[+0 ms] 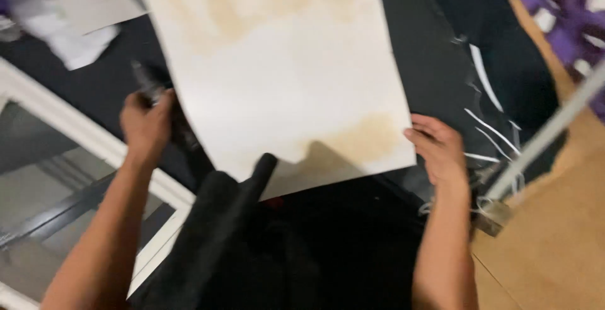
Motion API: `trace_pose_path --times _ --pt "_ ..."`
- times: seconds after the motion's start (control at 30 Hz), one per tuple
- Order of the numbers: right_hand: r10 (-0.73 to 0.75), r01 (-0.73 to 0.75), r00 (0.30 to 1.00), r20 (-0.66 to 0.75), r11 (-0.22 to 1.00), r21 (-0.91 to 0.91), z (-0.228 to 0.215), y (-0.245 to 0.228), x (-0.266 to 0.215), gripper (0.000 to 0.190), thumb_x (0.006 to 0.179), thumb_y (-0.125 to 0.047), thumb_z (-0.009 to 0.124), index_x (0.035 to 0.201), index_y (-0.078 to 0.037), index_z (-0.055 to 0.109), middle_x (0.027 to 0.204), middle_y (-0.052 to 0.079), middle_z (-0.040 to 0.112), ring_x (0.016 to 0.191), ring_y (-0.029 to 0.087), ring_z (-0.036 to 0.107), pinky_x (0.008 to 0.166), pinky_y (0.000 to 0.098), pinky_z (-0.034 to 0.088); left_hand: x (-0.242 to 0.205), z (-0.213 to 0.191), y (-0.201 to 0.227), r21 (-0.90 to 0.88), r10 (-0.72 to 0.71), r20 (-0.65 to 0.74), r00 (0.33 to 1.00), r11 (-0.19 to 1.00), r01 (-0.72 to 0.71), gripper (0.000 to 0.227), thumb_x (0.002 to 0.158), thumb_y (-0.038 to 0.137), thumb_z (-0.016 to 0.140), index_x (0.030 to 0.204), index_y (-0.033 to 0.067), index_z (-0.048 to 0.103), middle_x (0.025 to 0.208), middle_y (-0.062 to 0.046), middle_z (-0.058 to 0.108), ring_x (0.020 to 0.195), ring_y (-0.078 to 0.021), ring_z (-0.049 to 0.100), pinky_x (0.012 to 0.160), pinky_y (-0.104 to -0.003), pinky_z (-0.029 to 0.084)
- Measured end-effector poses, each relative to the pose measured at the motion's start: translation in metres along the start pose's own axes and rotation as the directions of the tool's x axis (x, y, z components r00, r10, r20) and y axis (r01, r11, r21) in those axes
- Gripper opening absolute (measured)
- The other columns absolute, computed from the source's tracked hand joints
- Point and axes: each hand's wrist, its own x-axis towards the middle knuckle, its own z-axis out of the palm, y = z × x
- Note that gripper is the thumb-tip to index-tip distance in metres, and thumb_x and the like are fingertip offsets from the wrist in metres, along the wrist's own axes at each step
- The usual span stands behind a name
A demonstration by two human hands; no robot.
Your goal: Trimming the edges of a canvas or paper using a metal ruler and a utility knife on a work surface.
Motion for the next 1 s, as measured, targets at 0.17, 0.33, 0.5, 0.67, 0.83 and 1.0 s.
trace_pose_path --times 0.17,0.33,0.5,0.67,0.83,1.0 --pt "-0.008 -0.003 0.994 -0.113 0.996 -0.092 0.003 -0.015 -0.004 0.026 0.096 -0.011 0.073 0.120 -0.002 0.068 0.103 0.006 0.071 0.075 0.010 0.058 0.060 0.0273 0.044 -0.011 -0.022 0.050 -0.143 -0.273 -0.010 0.962 0.953 0.269 0.057 0.085 0.046 0.074 0.124 0.0071 0.061 0.101 -0.006 0.073 0.085 -0.0159 0.067 0.074 -0.032 0.052" --pt "-0.046 -0.029 0.965 -0.260 0.960 -0.277 -0.010 -0.012 0.000 0.028 0.102 -0.020 0.072 0.126 -0.008 0.068 0.105 0.001 0.067 0.051 0.006 0.044 0.028 0.0279 0.023 -0.011 -0.032 0.060 -0.115 -0.345 -0.020 0.939 0.933 0.340 0.061 0.081 0.049 0.071 0.127 0.0117 0.059 0.105 -0.001 0.069 0.086 -0.0154 0.064 0.078 -0.030 0.050" --pt "-0.234 0.181 0.918 -0.321 0.966 -0.186 -0.047 0.041 0.037 0.027 0.103 -0.013 0.076 0.129 -0.008 0.070 0.110 -0.002 0.070 0.103 0.007 0.067 0.100 0.0235 0.055 -0.022 -0.028 0.073 0.314 0.316 -0.207 0.926 0.918 -0.243 0.061 0.092 0.030 0.078 0.142 0.0077 0.052 0.125 -0.020 0.047 0.101 -0.0411 0.057 0.087 -0.055 0.046" --pt "-0.294 0.204 0.880 -0.373 0.943 -0.263 -0.036 0.020 0.025 0.022 0.104 -0.008 0.073 0.126 -0.009 0.074 0.114 0.002 0.075 0.101 0.011 0.071 0.093 0.0260 0.059 -0.069 -0.024 0.111 0.181 0.111 0.426 0.898 0.962 -0.205 0.040 0.098 0.032 0.058 0.064 0.0110 0.056 0.056 -0.003 0.053 0.053 -0.0161 0.048 0.056 -0.039 0.038" --pt "-0.277 0.170 0.870 -0.408 0.945 -0.280 -0.042 0.029 0.035 0.022 0.103 -0.010 0.076 0.124 -0.010 0.076 0.109 0.001 0.076 0.097 0.008 0.070 0.088 0.0232 0.059 -0.095 0.000 0.104 -0.093 -0.148 0.814 0.561 0.921 0.377 0.044 0.088 0.014 0.066 0.131 0.0101 0.073 0.117 -0.005 0.080 0.098 -0.0139 0.073 0.080 -0.028 0.059" --pt "-0.334 0.203 0.860 -0.385 0.917 -0.342 -0.036 0.017 0.023 0.019 0.104 -0.008 0.078 0.123 -0.008 0.077 0.109 0.004 0.077 0.098 0.011 0.072 0.089 0.0252 0.058 -0.111 -0.003 0.116 -0.187 -0.208 0.782 0.588 0.821 0.539 0.015 0.090 0.022 0.078 0.095 0.0078 0.075 0.083 -0.009 0.076 0.078 -0.0141 0.071 0.075 -0.026 0.058"
